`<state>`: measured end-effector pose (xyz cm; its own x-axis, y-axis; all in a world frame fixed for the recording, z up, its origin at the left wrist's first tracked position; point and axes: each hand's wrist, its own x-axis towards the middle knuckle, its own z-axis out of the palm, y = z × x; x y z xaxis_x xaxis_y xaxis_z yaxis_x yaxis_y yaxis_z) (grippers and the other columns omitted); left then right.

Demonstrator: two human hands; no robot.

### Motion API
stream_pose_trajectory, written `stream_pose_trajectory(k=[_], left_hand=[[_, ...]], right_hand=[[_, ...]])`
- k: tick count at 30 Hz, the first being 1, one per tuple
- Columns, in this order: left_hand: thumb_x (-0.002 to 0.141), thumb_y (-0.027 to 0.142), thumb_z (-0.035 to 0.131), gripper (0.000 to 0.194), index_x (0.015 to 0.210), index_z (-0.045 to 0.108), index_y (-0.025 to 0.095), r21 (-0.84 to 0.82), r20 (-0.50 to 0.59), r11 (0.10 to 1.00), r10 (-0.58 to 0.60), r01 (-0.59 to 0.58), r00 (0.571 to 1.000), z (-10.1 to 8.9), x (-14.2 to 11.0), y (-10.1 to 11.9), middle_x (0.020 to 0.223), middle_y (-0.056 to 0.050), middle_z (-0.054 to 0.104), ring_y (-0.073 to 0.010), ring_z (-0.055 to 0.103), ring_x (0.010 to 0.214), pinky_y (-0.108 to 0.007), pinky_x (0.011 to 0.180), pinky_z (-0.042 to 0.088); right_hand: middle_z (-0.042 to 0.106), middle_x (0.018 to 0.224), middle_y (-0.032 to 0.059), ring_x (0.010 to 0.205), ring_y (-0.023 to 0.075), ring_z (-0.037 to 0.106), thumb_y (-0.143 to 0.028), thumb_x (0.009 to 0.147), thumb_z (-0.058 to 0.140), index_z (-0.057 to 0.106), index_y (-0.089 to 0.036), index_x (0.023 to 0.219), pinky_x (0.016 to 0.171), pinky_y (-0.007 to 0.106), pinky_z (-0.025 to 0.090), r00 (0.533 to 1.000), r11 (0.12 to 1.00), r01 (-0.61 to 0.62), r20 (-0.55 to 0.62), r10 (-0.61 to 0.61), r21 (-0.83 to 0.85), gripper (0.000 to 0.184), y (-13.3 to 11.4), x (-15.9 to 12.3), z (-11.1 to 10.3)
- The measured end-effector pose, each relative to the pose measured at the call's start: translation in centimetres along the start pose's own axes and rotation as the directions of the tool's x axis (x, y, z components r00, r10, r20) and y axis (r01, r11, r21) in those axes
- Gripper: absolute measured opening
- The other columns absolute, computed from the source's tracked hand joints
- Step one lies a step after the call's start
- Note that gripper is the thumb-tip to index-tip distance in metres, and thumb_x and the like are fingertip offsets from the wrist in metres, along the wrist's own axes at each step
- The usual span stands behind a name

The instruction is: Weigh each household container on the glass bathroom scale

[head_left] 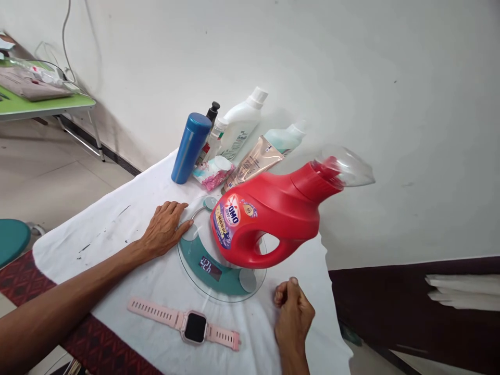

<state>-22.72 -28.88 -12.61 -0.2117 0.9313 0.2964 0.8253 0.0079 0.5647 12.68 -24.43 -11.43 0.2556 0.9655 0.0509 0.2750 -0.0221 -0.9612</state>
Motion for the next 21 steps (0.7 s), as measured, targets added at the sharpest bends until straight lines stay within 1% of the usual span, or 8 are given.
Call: stream_pose_trajectory(k=[3, 7, 13, 16, 18, 20, 21], left_hand=[[0.105, 0.053, 0.043, 0.049, 0.136, 0.056, 0.017, 0.003, 0.016, 1.000, -0.002, 0.002, 1.000, -0.2, 0.1, 0.0, 0.125, -0.013, 0.066, -0.0315, 0.058, 0.115, -0.049, 0.097, 0.047], [0.104, 0.054, 0.044, 0.049, 0.135, 0.057, 0.018, 0.005, 0.017, 1.000, -0.002, 0.002, 1.000, -0.3, 0.2, -0.1, 0.124, -0.013, 0.066, -0.0314, 0.058, 0.114, -0.050, 0.097, 0.046], [0.104, 0.056, 0.044, 0.050, 0.134, 0.059, 0.019, 0.000, 0.005, 1.000, -0.009, 0.009, 1.000, -0.1, 0.2, -0.3, 0.123, -0.013, 0.066, -0.0312, 0.058, 0.114, -0.049, 0.097, 0.047], [0.103, 0.056, 0.043, 0.051, 0.133, 0.059, 0.019, -0.006, 0.000, 1.000, -0.007, 0.007, 1.000, -0.1, 0.2, -0.3, 0.123, -0.013, 0.066, -0.0318, 0.059, 0.114, -0.050, 0.097, 0.047], [0.103, 0.057, 0.043, 0.051, 0.133, 0.060, 0.019, -0.016, -0.001, 1.000, -0.008, 0.008, 1.000, -0.2, 0.2, -0.3, 0.123, -0.013, 0.067, -0.0321, 0.059, 0.114, -0.051, 0.097, 0.047], [0.103, 0.057, 0.043, 0.051, 0.132, 0.060, 0.019, -0.027, 0.000, 1.000, -0.009, 0.009, 1.000, -0.2, 0.2, -0.3, 0.123, -0.013, 0.067, -0.0325, 0.059, 0.114, -0.051, 0.097, 0.047], [0.103, 0.058, 0.043, 0.052, 0.132, 0.060, 0.019, -0.030, -0.001, 1.000, -0.008, 0.008, 1.000, -0.3, 0.2, -0.3, 0.124, -0.013, 0.067, -0.0327, 0.059, 0.115, -0.051, 0.097, 0.048]], right_hand=[[0.045, 0.058, -0.0035, 0.057, 0.0125, 0.040, -0.070, 0.094, 0.060, 0.049, -0.020, 0.062, 0.056, 0.028, 0.032, 0.999, 0.999, 0.003, 0.039, 0.000, -0.053, 0.061, 0.7, -0.6, 0.4], [0.042, 0.059, -0.0042, 0.058, 0.0122, 0.037, -0.071, 0.095, 0.059, 0.046, -0.021, 0.062, 0.057, 0.028, 0.031, 0.996, 0.990, 0.015, 0.087, -0.002, -0.139, 0.061, 0.0, -0.6, 0.4], [0.042, 0.059, -0.0040, 0.058, 0.0127, 0.037, -0.071, 0.094, 0.059, 0.045, -0.021, 0.062, 0.056, 0.029, 0.030, 0.994, 0.983, 0.033, 0.113, -0.013, -0.178, 0.061, 0.1, -0.5, 0.4], [0.042, 0.059, -0.0039, 0.058, 0.0132, 0.037, -0.070, 0.094, 0.060, 0.045, -0.022, 0.061, 0.056, 0.029, 0.031, 0.996, 0.991, 0.024, 0.090, -0.012, -0.135, 0.060, 0.0, -0.5, 0.4], [0.044, 0.062, -0.0034, 0.060, 0.0142, 0.040, -0.068, 0.094, 0.060, 0.048, -0.022, 0.064, 0.058, 0.029, 0.034, 0.998, 0.996, 0.057, 0.035, -0.055, -0.072, 0.057, -0.8, -0.5, 0.6], [0.053, 0.071, -0.0012, 0.068, 0.0166, 0.049, -0.066, 0.096, 0.059, 0.057, -0.021, 0.075, 0.066, 0.031, 0.042, 0.986, 0.986, 0.164, -0.014, -0.164, -0.001, 0.050, -2.7, -0.5, 1.1], [0.059, 0.079, 0.0007, 0.075, 0.0185, 0.054, -0.066, 0.096, 0.059, 0.062, -0.021, 0.085, 0.072, 0.033, 0.045, 0.972, 0.972, 0.233, -0.012, -0.233, 0.037, 0.047, -3.9, -0.5, 1.5]])
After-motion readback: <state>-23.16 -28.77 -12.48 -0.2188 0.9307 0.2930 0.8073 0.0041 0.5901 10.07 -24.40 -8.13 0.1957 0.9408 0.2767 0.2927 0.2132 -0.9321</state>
